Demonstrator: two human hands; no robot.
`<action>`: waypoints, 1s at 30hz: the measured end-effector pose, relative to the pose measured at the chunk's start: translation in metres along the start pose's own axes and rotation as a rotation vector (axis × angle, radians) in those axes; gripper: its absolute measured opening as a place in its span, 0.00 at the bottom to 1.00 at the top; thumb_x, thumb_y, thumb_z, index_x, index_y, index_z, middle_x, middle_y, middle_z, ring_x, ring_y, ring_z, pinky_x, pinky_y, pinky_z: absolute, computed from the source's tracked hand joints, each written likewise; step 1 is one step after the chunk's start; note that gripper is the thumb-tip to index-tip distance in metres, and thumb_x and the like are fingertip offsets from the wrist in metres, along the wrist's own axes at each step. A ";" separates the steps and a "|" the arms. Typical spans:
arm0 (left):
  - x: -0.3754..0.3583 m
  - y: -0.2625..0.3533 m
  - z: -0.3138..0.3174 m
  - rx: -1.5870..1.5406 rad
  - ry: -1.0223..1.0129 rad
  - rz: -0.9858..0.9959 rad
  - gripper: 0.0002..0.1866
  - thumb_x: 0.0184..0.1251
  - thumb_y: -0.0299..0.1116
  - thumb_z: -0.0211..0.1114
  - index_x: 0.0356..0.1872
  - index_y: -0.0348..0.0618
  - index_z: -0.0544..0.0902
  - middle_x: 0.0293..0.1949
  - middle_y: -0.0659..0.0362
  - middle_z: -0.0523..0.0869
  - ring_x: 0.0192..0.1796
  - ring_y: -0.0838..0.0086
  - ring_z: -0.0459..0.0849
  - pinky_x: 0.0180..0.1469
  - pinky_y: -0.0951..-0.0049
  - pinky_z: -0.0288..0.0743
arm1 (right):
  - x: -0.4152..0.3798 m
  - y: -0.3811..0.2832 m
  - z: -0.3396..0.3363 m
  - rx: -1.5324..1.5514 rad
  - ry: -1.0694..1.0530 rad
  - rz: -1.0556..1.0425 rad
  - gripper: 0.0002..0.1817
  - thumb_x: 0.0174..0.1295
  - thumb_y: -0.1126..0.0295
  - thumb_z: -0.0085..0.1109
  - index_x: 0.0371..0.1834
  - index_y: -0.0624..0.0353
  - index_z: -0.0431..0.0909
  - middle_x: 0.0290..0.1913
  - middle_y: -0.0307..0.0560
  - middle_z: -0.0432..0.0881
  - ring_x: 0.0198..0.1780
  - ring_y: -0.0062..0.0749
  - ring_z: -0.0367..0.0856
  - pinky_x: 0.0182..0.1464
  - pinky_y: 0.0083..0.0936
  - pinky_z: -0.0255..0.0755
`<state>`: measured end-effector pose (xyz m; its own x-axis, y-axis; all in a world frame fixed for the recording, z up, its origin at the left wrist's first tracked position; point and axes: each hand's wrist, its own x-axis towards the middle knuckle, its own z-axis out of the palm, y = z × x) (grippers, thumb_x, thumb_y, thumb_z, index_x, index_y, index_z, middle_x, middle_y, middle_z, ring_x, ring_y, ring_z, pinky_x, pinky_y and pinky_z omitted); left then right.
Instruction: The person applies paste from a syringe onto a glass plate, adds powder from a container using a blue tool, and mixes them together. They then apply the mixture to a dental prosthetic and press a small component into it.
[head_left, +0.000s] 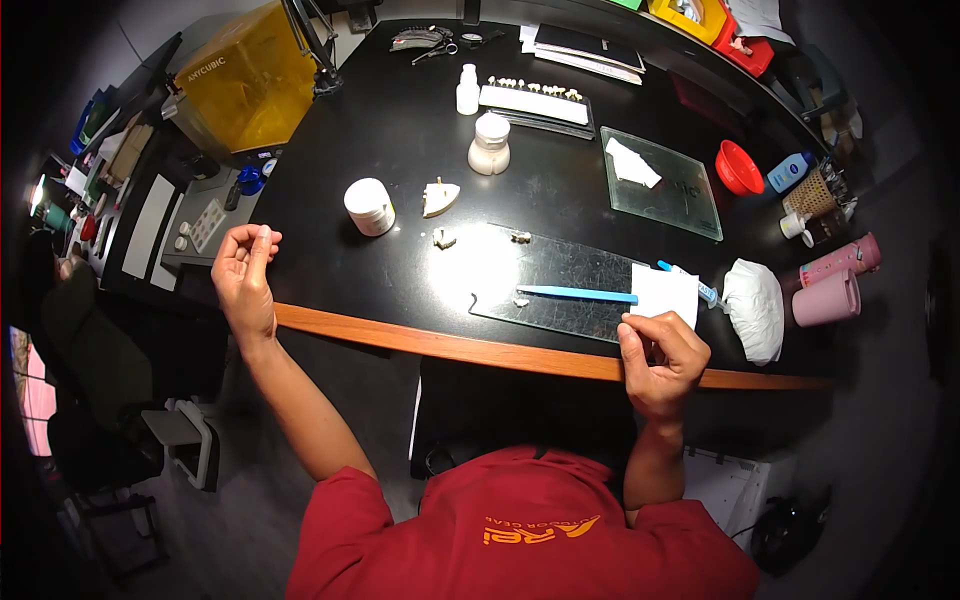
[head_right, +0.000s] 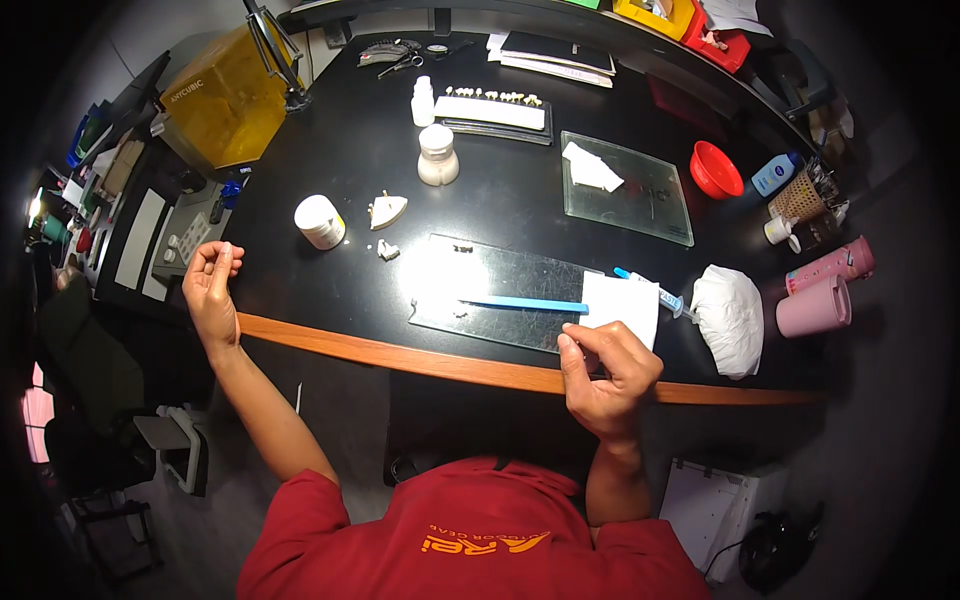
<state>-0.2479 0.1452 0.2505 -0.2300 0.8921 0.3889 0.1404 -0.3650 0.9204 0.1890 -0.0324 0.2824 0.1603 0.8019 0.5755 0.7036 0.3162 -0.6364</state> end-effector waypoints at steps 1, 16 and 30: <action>0.000 0.000 0.000 0.001 0.000 0.000 0.05 0.81 0.28 0.65 0.46 0.38 0.85 0.41 0.59 0.89 0.43 0.81 0.82 0.51 0.79 0.75 | 0.000 -0.001 0.000 0.003 0.000 0.004 0.06 0.61 0.82 0.73 0.40 0.64 0.91 0.28 0.43 0.85 0.25 0.21 0.80 0.27 0.19 0.69; -0.002 0.004 0.004 -0.010 0.011 0.017 0.04 0.80 0.28 0.67 0.45 0.38 0.85 0.40 0.58 0.90 0.41 0.81 0.83 0.50 0.79 0.75 | 0.000 -0.002 0.000 -0.007 -0.016 0.006 0.06 0.61 0.83 0.72 0.40 0.65 0.91 0.29 0.44 0.85 0.25 0.22 0.79 0.28 0.19 0.69; -0.002 0.005 0.004 -0.004 0.009 0.015 0.04 0.81 0.27 0.66 0.45 0.37 0.85 0.40 0.58 0.89 0.42 0.81 0.83 0.50 0.79 0.75 | 0.001 -0.002 0.000 -0.024 -0.015 0.005 0.05 0.61 0.82 0.73 0.39 0.64 0.91 0.29 0.44 0.86 0.26 0.22 0.80 0.28 0.20 0.70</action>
<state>-0.2423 0.1423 0.2543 -0.2370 0.8841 0.4027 0.1399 -0.3791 0.9147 0.1880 -0.0324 0.2839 0.1534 0.8113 0.5642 0.7192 0.2999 -0.6268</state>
